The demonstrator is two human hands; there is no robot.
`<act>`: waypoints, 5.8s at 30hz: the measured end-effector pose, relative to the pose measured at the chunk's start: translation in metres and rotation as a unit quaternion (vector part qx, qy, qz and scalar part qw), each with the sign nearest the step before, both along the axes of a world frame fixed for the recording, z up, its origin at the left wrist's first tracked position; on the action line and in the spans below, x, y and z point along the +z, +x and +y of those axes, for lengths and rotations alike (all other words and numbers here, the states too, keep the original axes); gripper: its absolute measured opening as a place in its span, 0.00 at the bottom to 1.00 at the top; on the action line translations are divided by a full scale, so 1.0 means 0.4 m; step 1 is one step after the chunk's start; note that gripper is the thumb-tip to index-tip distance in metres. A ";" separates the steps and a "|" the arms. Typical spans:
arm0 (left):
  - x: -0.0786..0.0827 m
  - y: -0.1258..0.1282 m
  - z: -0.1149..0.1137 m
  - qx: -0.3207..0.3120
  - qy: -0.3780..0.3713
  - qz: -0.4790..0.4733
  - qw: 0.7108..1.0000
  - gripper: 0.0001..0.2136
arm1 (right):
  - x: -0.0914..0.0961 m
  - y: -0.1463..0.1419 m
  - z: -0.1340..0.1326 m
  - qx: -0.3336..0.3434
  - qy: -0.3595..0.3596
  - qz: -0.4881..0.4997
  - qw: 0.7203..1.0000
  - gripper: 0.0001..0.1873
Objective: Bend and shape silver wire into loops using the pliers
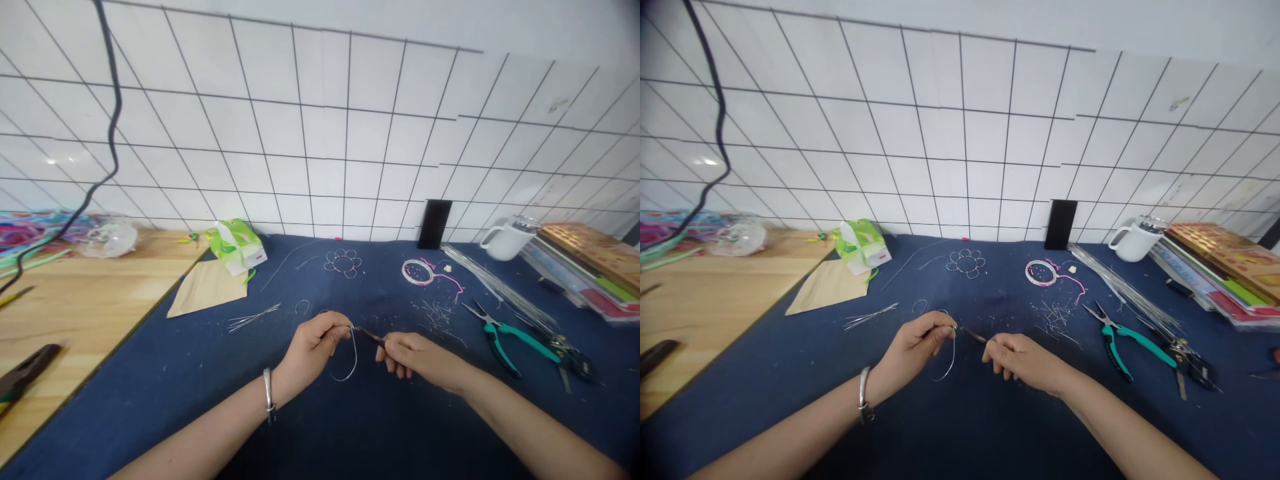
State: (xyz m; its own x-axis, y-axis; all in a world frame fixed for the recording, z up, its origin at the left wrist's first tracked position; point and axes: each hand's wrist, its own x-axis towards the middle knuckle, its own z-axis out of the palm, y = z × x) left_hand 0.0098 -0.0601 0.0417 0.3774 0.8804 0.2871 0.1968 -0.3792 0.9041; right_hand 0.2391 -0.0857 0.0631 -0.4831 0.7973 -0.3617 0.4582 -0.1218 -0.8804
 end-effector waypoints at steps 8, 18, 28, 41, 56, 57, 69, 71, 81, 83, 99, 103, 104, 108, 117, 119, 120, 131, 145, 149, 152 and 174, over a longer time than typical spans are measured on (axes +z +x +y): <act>-0.005 -0.004 0.009 -0.043 -0.093 -0.091 0.990 0.08 | -0.014 -0.059 0.009 0.018 -0.107 0.181 0.978 0.25; -0.012 0.000 0.017 -0.054 -0.121 -0.126 0.983 0.08 | -0.033 -0.054 0.022 0.026 -0.135 0.224 0.965 0.25; -0.006 -0.013 0.016 -0.084 -0.013 -0.060 0.995 0.09 | -0.045 -0.051 0.022 0.034 -0.123 0.192 0.973 0.26; -0.009 -0.017 0.020 -0.114 0.066 -0.042 0.990 0.10 | -0.052 -0.042 0.023 0.041 -0.121 0.196 0.972 0.20; -0.009 -0.023 0.032 -0.066 0.102 0.045 0.992 0.08 | -0.003 -0.016 0.038 0.110 -0.005 0.022 0.994 0.19; -0.011 -0.025 0.035 -0.046 0.106 0.059 0.991 0.07 | 0.005 -0.010 0.042 0.114 0.011 -0.005 0.993 0.19; -0.036 -0.018 0.040 0.058 0.139 0.144 0.978 0.06 | -0.004 -0.012 0.044 -0.050 0.235 -0.160 0.957 0.15; -0.037 -0.013 0.035 0.060 0.132 0.151 0.978 0.06 | -0.007 -0.027 0.041 -0.080 0.186 -0.108 0.973 0.12; -0.023 0.026 -0.003 -0.055 -0.132 0.055 0.988 0.06 | -0.071 -0.091 0.023 -0.159 -0.049 0.181 0.969 0.09; -0.021 0.026 0.001 -0.096 -0.250 -0.026 0.963 0.07 | -0.071 -0.087 0.021 -0.163 -0.053 0.191 0.967 0.09; -0.010 0.004 0.030 -0.169 -0.340 -0.072 0.922 0.07 | -0.051 -0.054 0.035 -0.143 -0.110 0.253 0.951 0.08; -0.012 0.003 0.031 -0.174 -0.337 -0.047 0.924 0.07 | -0.047 -0.051 0.037 -0.113 -0.130 0.215 0.961 0.06; -0.013 0.004 0.030 -0.171 -0.334 -0.040 0.926 0.07 | -0.049 -0.053 0.037 -0.105 -0.131 0.206 0.964 0.06; -0.019 0.007 0.029 -0.163 -0.331 -0.028 0.929 0.07 | -0.063 -0.063 0.036 -0.085 -0.138 0.209 0.964 0.08; -0.021 0.009 0.023 -0.199 -0.347 -0.012 0.916 0.08 | -0.063 -0.067 0.027 -0.075 -0.211 0.291 0.930 0.13; -0.020 0.015 0.020 -0.164 -0.312 0.024 0.935 0.08 | -0.065 -0.072 0.022 -0.090 -0.197 0.280 0.935 0.15; -0.018 0.018 0.018 -0.145 -0.293 0.043 0.944 0.08 | -0.067 -0.075 0.019 -0.103 -0.186 0.273 0.938 0.16; -0.027 0.018 0.017 -0.164 -0.430 -0.103 0.882 0.08 | -0.075 -0.071 0.014 -0.166 -0.150 0.291 0.930 0.15; -0.021 0.016 0.023 -0.164 -0.401 -0.007 0.901 0.08 | -0.078 -0.068 0.016 -0.178 -0.149 0.267 0.935 0.14; -0.024 0.015 0.023 -0.154 -0.400 -0.041 0.902 0.07 | -0.080 -0.060 0.021 -0.197 -0.143 0.280 0.929 0.14; -0.024 0.017 0.023 -0.143 -0.387 -0.088 0.907 0.06 | -0.077 -0.052 0.027 -0.227 -0.141 0.303 0.915 0.15; -0.036 0.026 0.004 -0.115 -0.398 -0.171 0.894 0.06 | -0.089 -0.057 0.020 -0.168 -0.120 0.312 0.927 0.11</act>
State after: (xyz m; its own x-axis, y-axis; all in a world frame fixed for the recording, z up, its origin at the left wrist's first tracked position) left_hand 0.0204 -0.0584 0.0274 0.5847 0.7676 -0.2625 -0.1426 0.4159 0.8982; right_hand 0.2162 -0.0777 0.0274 -0.3978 0.8732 -0.2817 -0.2315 -0.3927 -0.8901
